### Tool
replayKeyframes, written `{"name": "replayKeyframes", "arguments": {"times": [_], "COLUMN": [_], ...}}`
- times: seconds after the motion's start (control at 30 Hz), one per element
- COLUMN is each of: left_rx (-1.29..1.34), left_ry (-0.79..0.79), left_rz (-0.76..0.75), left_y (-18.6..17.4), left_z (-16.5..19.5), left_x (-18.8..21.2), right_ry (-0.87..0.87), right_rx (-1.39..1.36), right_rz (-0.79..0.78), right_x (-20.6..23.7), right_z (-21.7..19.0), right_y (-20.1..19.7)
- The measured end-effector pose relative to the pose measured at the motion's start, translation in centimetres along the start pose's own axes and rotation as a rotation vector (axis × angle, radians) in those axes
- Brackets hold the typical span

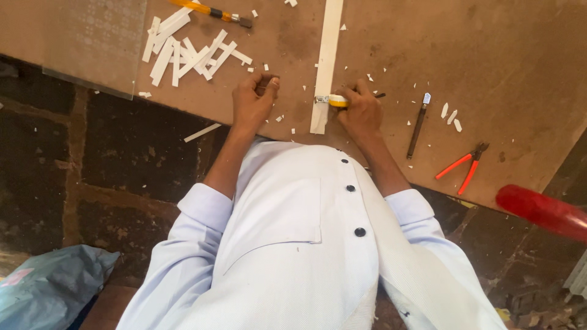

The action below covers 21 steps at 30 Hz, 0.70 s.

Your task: The person uses pliers to trim and shape a white plastic molding strip on a workbench. They repeatedly cut small sections, adjust the strip, and measure it with a tape measure. The trimmed pieces accumulate on the table.

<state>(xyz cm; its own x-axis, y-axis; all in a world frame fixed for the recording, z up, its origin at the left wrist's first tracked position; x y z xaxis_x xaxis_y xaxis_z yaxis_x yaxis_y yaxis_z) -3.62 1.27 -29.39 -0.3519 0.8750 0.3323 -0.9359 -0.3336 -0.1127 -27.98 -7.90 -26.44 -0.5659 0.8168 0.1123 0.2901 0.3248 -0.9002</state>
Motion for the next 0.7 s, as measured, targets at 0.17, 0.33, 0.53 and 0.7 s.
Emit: {"name": "replayKeyframes", "arguments": {"times": [0.17,0.33,0.53,0.7], "left_rx": [-0.012,-0.080,-0.086,-0.093], "left_ry": [-0.039,-0.029,-0.016,-0.022], "left_rz": [0.014,0.024,0.000,-0.004], "left_y": [-0.32,-0.65,-0.55,-0.39], "left_z": [-0.94,-0.64,-0.16,-0.28], "left_x": [0.65,0.66,0.44,0.44], "right_ry": [-0.013,-0.020,0.009,0.058], "right_rx": [-0.015,0.021,-0.008,0.003], "right_rz": [0.015,0.016,0.022,0.016], "right_x": [0.07,0.21,0.44,0.58], "right_z": [-0.68,-0.73,-0.38,-0.08], "right_y": [0.23,0.46,0.44,0.34]}}
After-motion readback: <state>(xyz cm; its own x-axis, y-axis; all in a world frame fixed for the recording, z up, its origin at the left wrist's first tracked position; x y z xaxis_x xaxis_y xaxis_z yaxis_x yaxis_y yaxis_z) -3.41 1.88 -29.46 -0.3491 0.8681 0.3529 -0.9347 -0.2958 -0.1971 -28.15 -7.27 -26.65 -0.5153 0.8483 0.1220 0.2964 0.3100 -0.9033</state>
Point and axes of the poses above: each hand's wrist, its own x-axis away from the middle knuckle, its own y-axis out of the palm, z = x × y, the point moved 6 cm from there along -x, towards the middle knuckle, and after that the axes turned 8 degrees about -z, right-handed, at the moved point
